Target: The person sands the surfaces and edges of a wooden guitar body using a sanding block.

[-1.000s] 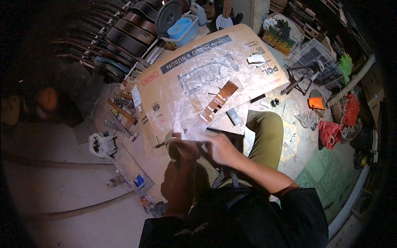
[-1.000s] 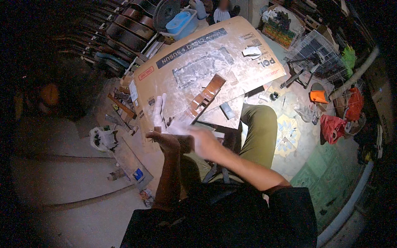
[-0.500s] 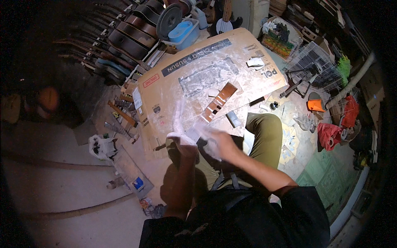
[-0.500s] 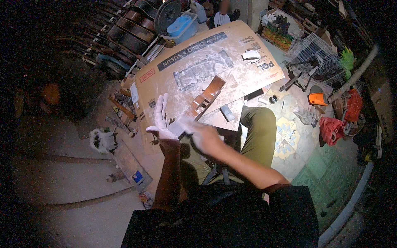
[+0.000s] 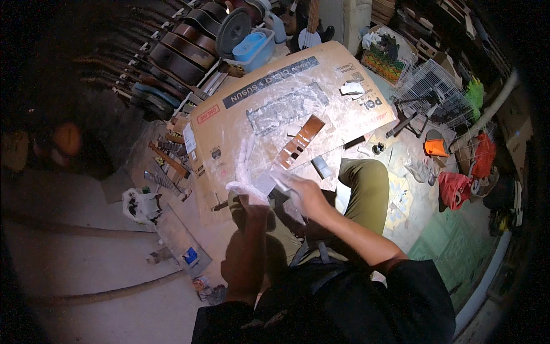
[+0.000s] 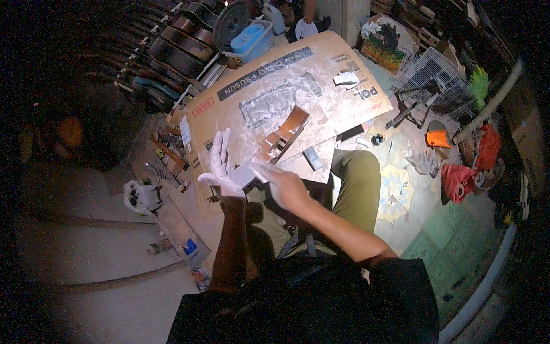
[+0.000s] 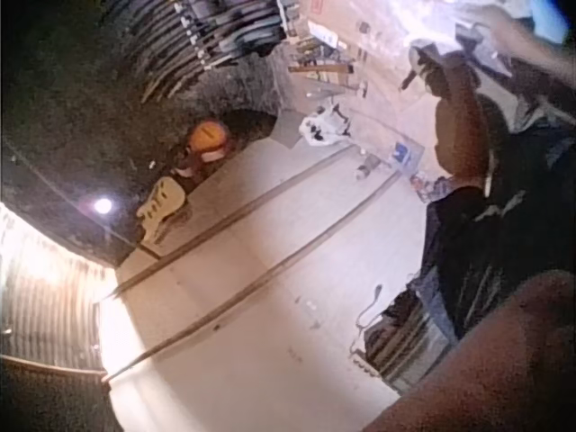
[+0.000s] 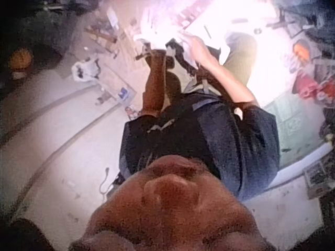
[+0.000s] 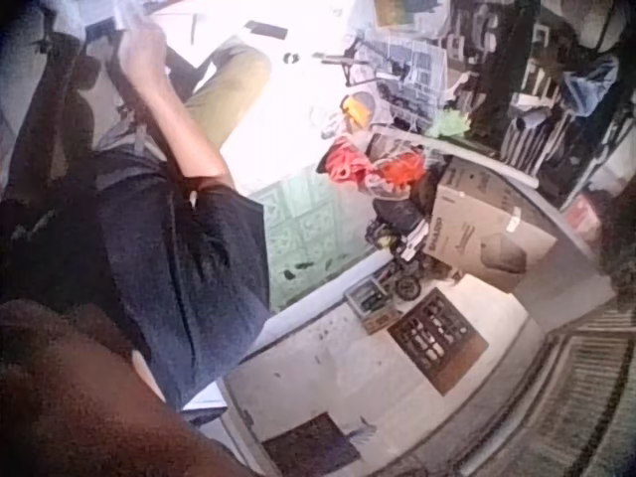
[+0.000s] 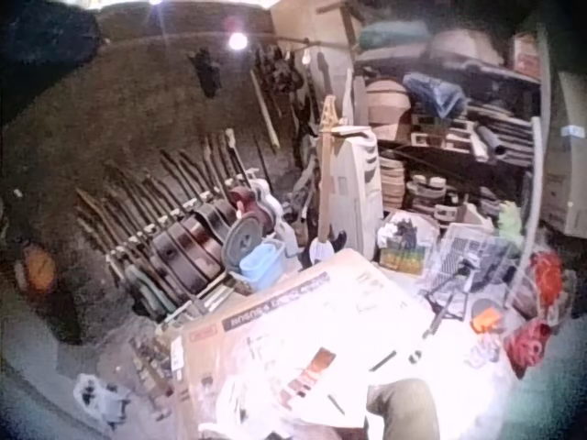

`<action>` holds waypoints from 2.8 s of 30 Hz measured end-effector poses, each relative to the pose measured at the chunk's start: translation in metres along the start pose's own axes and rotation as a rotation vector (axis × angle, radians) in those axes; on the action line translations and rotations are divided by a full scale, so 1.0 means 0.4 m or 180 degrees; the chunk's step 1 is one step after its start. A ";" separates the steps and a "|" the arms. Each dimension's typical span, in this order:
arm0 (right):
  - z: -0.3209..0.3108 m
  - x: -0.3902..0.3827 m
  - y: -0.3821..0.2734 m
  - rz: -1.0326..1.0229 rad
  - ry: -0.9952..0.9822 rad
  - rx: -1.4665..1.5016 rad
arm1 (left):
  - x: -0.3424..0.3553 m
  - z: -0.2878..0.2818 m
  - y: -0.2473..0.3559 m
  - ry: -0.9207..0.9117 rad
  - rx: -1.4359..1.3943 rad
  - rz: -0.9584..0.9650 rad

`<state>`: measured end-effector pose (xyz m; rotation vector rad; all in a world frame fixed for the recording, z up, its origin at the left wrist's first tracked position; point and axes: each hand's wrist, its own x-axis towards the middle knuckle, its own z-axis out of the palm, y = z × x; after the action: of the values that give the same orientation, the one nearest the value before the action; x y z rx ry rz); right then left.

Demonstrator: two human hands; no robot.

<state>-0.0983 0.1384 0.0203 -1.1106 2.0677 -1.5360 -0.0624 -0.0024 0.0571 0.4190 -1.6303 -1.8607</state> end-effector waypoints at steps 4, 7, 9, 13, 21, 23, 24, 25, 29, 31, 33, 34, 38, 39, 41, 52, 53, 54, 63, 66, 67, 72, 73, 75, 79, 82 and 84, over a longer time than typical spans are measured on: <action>0.012 -0.014 -0.109 -0.0184 -0.0140 0.0535 | 0.014 -0.020 0.001 -0.0017 0.0083 0.0084; -0.005 0.032 0.008 0.0050 0.0043 -0.0069 | 0.027 -0.016 -0.006 -0.0044 0.0126 0.0051; -0.010 0.030 -0.016 -0.0145 -0.0101 0.0241 | 0.041 -0.031 -0.032 0.0024 0.0072 0.0009; -0.009 0.034 -0.057 -0.0414 -0.0077 0.0669 | 0.040 -0.033 -0.029 0.0198 0.0201 -0.0229; 0.012 0.039 0.058 0.0256 -0.0237 0.0060 | 0.045 -0.036 -0.027 0.0137 0.0256 -0.0244; -0.001 0.050 0.024 -0.0147 -0.0163 0.0403 | 0.047 -0.030 -0.018 0.0136 0.0242 -0.0244; 0.003 0.036 -0.036 -0.0406 -0.0142 0.0677 | 0.049 -0.036 -0.019 0.0141 0.0258 -0.0199; -0.005 0.028 -0.092 -0.0652 -0.0102 0.0950 | 0.047 -0.039 -0.020 0.0127 0.0274 -0.0166; -0.030 0.067 0.023 0.0082 -0.0218 0.0209 | 0.036 -0.022 -0.024 0.0099 0.0318 -0.0075; -0.017 0.035 -0.068 -0.0128 -0.0348 0.0130 | 0.046 -0.043 -0.037 0.0026 0.0249 0.0042; -0.010 0.027 -0.102 -0.0536 -0.0220 0.1035 | 0.040 -0.049 -0.034 0.0005 0.0292 -0.0009; -0.019 0.037 -0.069 0.0129 -0.0531 0.0740 | 0.035 -0.036 -0.021 0.0045 0.0339 -0.0080; -0.011 0.037 -0.047 -0.0274 -0.0385 0.0465 | 0.037 -0.031 -0.019 0.0012 0.0369 0.0017; -0.006 0.029 -0.086 -0.0498 -0.0393 0.0678 | 0.033 -0.040 -0.022 0.0022 0.0339 0.0066; -0.010 0.029 -0.060 -0.0397 -0.0384 0.0619 | 0.025 -0.037 -0.030 0.0021 0.0216 0.0171; -0.024 0.031 -0.027 0.0441 -0.0764 -0.0293 | 0.009 -0.025 -0.038 -0.0086 0.0451 0.0434; -0.024 -0.003 -0.068 -0.0235 -0.0669 -0.0204 | 0.005 -0.031 -0.040 -0.0079 0.0465 0.0429; -0.029 0.006 -0.099 -0.0337 -0.0718 0.0359 | 0.006 -0.038 -0.041 -0.0032 0.0447 0.0429; -0.006 0.005 -0.051 -0.0405 -0.0406 0.0575 | 0.013 -0.041 -0.053 0.0006 0.0341 0.0474; -0.026 0.029 0.009 0.0385 -0.0454 -0.0194 | 0.004 -0.024 -0.030 0.0088 0.0528 0.0390; -0.023 0.020 -0.007 -0.0011 -0.0420 0.0055 | 0.007 -0.016 -0.034 0.0072 0.0503 0.0435; -0.028 0.017 -0.008 -0.0220 -0.0320 0.0138 | 0.002 -0.018 -0.033 0.0038 0.0349 0.0416; -0.035 0.033 -0.009 -0.0096 -0.0210 -0.0308 | 0.004 -0.018 -0.035 0.0027 0.0365 0.0448; -0.022 -0.003 -0.051 0.0067 -0.0810 -0.0477 | 0.012 -0.023 -0.042 0.0170 -0.0364 0.0272; -0.019 0.042 -0.017 -0.0227 -0.0768 0.0173 | 0.003 -0.026 -0.035 0.0238 -0.0346 0.0071; -0.030 0.004 -0.043 -0.0216 -0.0529 0.0039 | 0.009 -0.018 -0.040 0.0080 0.0374 0.0345; 0.006 0.007 -0.069 -0.0839 -0.0346 0.0822 | 0.007 -0.029 -0.042 0.0076 0.0382 0.0339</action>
<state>-0.0879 0.1317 0.0452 -1.3711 1.6470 -1.7604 -0.0616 -0.0125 0.0392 0.3957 -1.7199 -1.6797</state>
